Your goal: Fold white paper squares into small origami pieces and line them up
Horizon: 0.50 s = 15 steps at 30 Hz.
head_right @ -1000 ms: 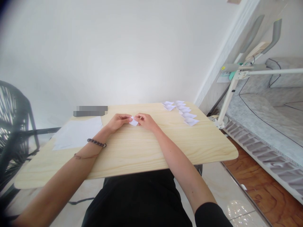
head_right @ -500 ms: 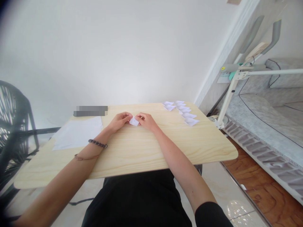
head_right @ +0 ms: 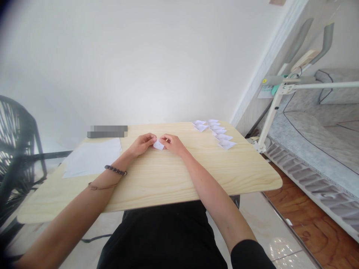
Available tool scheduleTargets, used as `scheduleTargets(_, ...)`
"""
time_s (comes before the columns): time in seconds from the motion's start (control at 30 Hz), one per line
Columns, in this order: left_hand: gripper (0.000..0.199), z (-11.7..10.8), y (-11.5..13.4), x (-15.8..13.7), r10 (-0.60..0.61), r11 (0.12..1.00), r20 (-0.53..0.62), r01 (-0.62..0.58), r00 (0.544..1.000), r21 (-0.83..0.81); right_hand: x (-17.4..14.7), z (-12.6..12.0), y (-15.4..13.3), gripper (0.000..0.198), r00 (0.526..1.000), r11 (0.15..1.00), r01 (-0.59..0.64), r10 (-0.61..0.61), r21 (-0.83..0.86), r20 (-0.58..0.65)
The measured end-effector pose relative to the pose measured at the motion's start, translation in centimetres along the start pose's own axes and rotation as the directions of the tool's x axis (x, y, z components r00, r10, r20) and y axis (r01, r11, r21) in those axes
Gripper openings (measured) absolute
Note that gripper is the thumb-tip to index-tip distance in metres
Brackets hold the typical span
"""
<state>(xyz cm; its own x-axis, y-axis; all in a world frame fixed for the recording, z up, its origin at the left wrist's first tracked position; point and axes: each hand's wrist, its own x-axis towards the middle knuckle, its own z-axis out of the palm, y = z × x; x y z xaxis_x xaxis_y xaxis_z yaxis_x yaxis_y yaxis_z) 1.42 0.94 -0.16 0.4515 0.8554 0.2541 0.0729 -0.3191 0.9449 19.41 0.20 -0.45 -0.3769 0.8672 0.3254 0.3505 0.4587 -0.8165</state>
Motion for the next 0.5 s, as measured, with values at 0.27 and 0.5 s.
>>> scheduleTargets(0.27, 0.029, 0.26, 0.67, -0.18, -0.091, 0.996, -0.036, 0.091, 0.995, 0.001, 0.27, 0.16, 0.53, 0.024, 0.992, 0.997, -0.006, 0.016, 0.076, -0.128)
scheduleTargets(0.5, 0.030, -0.05, 0.13, -0.07, -0.095, 0.995, -0.003, 0.095, 0.995, -0.036, 0.18, 0.10, 0.40, 0.029, 0.990, 0.996, -0.024, 0.036, 0.085, -0.138)
